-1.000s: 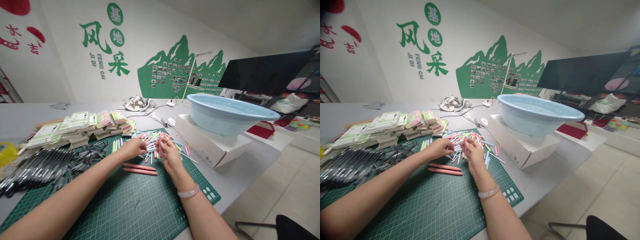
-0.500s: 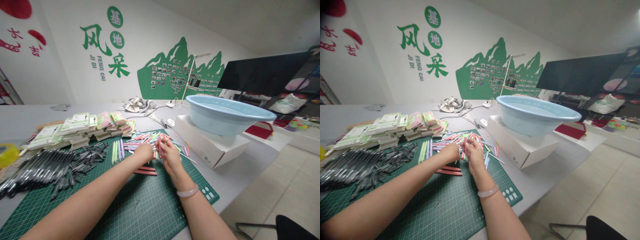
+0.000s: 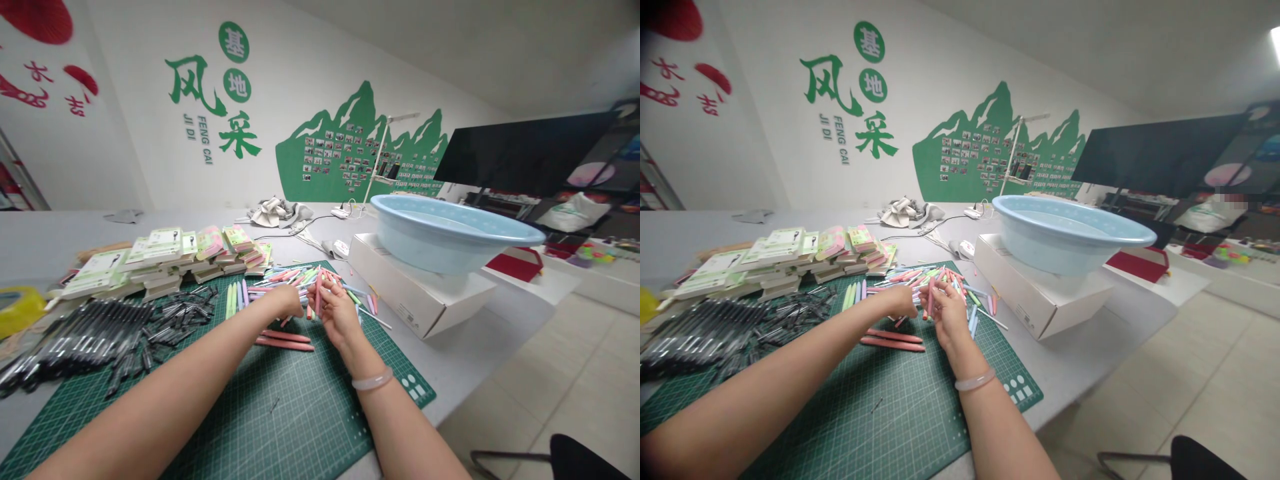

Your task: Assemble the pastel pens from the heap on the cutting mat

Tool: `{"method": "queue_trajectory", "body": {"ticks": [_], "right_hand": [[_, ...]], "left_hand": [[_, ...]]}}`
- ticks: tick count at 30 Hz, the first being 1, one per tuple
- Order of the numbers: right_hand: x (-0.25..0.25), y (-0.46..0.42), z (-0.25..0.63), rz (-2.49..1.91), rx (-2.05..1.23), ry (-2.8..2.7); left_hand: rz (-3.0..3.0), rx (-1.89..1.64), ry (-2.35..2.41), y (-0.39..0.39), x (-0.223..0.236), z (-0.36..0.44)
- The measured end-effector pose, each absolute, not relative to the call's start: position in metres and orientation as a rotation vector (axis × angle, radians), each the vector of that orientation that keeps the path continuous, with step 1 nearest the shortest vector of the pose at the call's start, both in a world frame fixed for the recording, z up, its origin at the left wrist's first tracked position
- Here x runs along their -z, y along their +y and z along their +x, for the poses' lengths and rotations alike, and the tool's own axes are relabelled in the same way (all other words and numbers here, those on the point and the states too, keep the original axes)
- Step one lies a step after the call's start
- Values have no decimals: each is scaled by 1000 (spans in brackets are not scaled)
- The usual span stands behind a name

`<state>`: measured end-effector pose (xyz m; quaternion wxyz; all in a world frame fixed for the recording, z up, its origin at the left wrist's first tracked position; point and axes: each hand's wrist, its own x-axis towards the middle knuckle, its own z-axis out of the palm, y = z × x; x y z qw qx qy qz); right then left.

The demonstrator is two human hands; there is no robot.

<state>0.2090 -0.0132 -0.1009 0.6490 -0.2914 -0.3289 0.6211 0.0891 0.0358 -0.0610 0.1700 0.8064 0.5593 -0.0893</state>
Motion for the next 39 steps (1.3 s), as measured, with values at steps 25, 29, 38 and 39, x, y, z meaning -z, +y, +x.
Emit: {"method": "queue_trajectory", "body": {"ticks": [25,29,38,39], "right_hand": [[103,-27,187,-620,-1343,-1109],[104,-28,183,-604,-1321,-1151],[100,-32,181,-598,-1303,-1137],[101,-32,181,-593,-1311,-1134]], "left_hand": [[1685,-1141,981,-13,33,23],[1918,-1172,1060,-20,31,28],[2350,-1130,1158,-26,31,26],[2392,-1110,1150,-26,31,27]]}}
